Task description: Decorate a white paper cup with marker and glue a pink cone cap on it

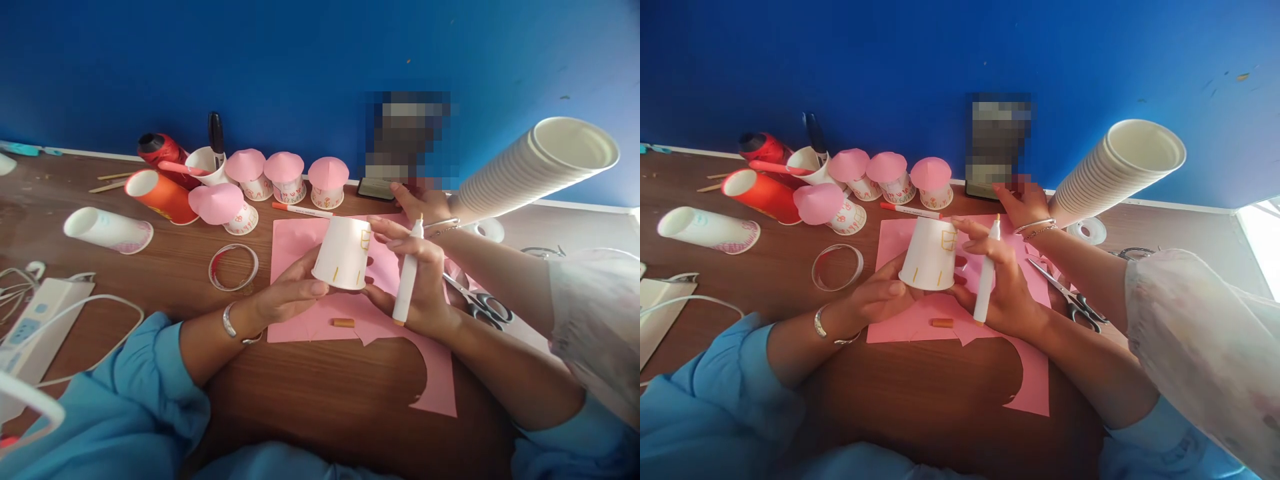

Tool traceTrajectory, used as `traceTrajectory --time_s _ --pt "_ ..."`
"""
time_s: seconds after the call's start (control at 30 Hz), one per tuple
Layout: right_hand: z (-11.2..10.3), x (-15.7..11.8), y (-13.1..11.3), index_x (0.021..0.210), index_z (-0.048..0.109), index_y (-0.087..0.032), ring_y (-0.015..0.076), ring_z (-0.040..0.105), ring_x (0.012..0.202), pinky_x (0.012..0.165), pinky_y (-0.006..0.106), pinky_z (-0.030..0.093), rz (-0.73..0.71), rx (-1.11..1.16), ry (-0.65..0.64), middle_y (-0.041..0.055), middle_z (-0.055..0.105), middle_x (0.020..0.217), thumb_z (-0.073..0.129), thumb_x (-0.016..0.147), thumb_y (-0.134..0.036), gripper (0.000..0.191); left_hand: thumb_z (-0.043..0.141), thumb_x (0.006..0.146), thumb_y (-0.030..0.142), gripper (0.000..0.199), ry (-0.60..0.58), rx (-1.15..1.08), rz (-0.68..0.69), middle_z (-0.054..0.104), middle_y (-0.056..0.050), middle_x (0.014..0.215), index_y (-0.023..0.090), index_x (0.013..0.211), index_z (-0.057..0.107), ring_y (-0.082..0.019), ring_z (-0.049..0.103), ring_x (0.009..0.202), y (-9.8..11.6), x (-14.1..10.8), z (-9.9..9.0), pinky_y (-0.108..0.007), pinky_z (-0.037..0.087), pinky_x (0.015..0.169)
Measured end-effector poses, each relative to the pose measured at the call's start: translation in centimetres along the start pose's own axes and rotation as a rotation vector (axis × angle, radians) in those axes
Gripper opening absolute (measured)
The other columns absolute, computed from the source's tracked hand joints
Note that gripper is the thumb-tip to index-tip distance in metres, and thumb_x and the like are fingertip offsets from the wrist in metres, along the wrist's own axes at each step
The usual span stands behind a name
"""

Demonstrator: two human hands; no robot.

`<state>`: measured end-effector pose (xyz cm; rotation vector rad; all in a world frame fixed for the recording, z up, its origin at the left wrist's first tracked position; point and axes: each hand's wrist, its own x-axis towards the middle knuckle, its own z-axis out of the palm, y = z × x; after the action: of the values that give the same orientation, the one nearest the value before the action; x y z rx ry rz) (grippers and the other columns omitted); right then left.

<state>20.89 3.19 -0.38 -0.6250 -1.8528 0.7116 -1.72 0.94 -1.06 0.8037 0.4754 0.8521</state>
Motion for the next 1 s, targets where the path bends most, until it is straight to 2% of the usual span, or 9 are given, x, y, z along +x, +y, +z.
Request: traceTrajectory --time_s 0.2,0.27,0.33,0.4,0.5,0.6,0.7,0.83,1.0 --pt "-0.1 -0.6 -0.3 0.15 0.049 -0.036 0.037 0.062 0.143 0.112 0.066 0.057 0.001 -0.065 0.054 0.0129 0.064 0.15 0.083 0.094 -0.033 0.065 0.085 0.084 0.04 0.054 0.036 0.0 0.011 0.078 -0.012 0.133 0.026 0.134 0.069 -0.04 0.066 0.139 0.4 0.3 0.1 -0.063 0.046 0.122" --pt "-0.4 -0.7 -1.2 0.154 0.053 -0.033 0.0337 0.071 0.116 0.096 0.059 0.064 -0.036 -0.114 0.111 0.0118 0.071 0.125 0.072 0.102 -0.041 0.056 0.085 0.083 0.036 0.057 0.043 -0.022 0.014 0.079 -0.011 0.133 0.028 0.137 0.067 -0.04 0.068 0.137 0.5 0.3 -0.1 -0.063 0.046 0.121" --pt "-0.9 -0.6 -2.5 0.155 0.058 -0.027 0.0249 0.069 0.084 0.074 0.046 0.065 -0.104 -0.171 0.104 0.0075 0.069 0.098 0.054 0.11 -0.046 0.048 0.085 0.082 0.035 0.062 0.052 -0.047 0.015 0.079 -0.011 0.131 0.029 0.141 0.064 -0.04 0.069 0.135 0.5 0.4 -0.2 -0.063 0.047 0.121" --pt "-1.5 -0.2 -3.8 0.149 0.065 -0.025 0.0205 0.067 0.075 0.063 0.037 0.063 -0.116 -0.169 -0.013 0.0049 0.064 0.089 0.05 0.112 -0.043 0.043 0.084 0.082 0.035 0.066 0.062 -0.056 0.007 0.08 -0.011 0.129 0.028 0.144 0.063 -0.04 0.07 0.134 0.5 0.4 -0.3 -0.062 0.047 0.121" --pt "-1.9 0.5 -5.2 0.131 0.07 -0.024 0.0192 0.07 0.073 0.064 0.034 0.063 -0.026 -0.096 -0.13 0.0043 0.07 0.087 0.061 0.104 -0.023 0.028 0.084 0.08 0.033 0.067 0.085 -0.047 -0.003 0.08 -0.012 0.129 0.026 0.144 0.063 -0.039 0.072 0.131 0.6 0.5 -0.3 -0.06 0.049 0.119" --pt "-1.4 0.6 -5.6 0.114 0.064 -0.026 0.0185 0.073 0.074 0.063 0.033 0.062 0.135 -0.016 -0.058 0.0018 0.072 0.085 0.064 0.098 -0.011 0.022 0.086 0.078 0.032 0.069 0.093 -0.033 0.0 0.081 -0.011 0.127 0.026 0.143 0.064 -0.038 0.072 0.13 0.7 0.5 -0.3 -0.06 0.049 0.119" --pt "-0.4 -0.5 -5.2 0.108 0.061 -0.028 0.02 0.075 0.076 0.062 0.034 0.062 0.174 -0.015 0.031 0.0024 0.074 0.086 0.067 0.098 -0.013 0.018 0.086 0.079 0.033 0.066 0.086 -0.009 -0.008 0.082 -0.01 0.123 0.027 0.141 0.064 -0.038 0.069 0.134 0.7 0.6 -0.2 -0.062 0.046 0.122" --pt "-0.2 -1.6 -2.3 0.107 0.065 -0.029 0.0194 0.073 0.07 0.062 0.037 0.063 0.187 -0.049 0.095 0.004 0.076 0.092 0.077 0.097 -0.029 0.015 0.087 0.078 0.034 0.065 0.076 -0.003 -0.007 0.079 -0.011 0.129 0.027 0.139 0.065 -0.04 0.065 0.14 0.6 0.7 -0.1 -0.064 0.044 0.123" --pt "-3.7 2.3 7.8 0.079 0.061 -0.029 0.0183 0.064 0.057 0.046 0.034 0.052 0.344 -0.138 0.109 -0.0024 0.063 0.066 0.084 0.09 -0.057 0.038 0.087 0.078 0.031 0.065 0.094 0.003 -0.006 0.078 -0.011 0.133 0.028 0.139 0.065 -0.039 0.064 0.141 0.4 0.7 -0.2 -0.062 0.045 0.123"
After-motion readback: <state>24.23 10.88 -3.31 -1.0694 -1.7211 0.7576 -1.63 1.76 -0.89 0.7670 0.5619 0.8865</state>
